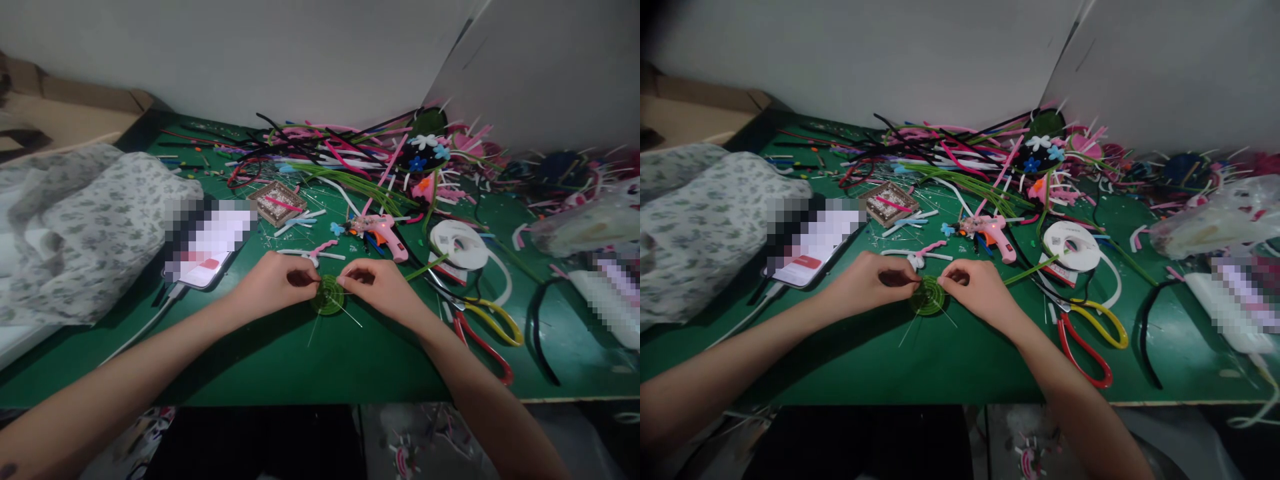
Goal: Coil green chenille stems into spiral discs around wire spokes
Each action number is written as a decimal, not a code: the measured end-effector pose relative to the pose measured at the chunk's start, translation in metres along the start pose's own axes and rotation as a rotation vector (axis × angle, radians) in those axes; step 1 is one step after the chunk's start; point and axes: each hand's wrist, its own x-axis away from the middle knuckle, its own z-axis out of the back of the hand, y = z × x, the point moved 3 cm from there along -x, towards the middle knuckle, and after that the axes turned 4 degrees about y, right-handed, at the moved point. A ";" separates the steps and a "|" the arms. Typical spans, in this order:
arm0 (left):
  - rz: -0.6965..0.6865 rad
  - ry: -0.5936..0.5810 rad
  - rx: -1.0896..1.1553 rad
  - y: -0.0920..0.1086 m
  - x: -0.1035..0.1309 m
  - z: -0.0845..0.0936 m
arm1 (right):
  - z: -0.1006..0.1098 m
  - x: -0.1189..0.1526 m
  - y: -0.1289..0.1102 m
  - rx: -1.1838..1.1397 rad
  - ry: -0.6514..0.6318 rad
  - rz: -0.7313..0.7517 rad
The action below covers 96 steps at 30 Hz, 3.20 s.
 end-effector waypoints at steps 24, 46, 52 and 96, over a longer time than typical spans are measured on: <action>-0.048 0.010 -0.014 0.002 0.002 -0.003 | 0.000 0.004 -0.010 0.072 0.016 0.198; -0.028 0.004 -0.005 0.002 0.003 -0.003 | 0.043 0.003 0.015 -0.306 0.933 0.342; -0.034 0.002 -0.004 0.002 0.002 -0.003 | 0.013 -0.005 0.000 -0.267 0.153 0.133; -0.010 0.031 0.020 0.002 0.002 -0.002 | 0.004 0.001 -0.008 -0.045 -0.103 0.054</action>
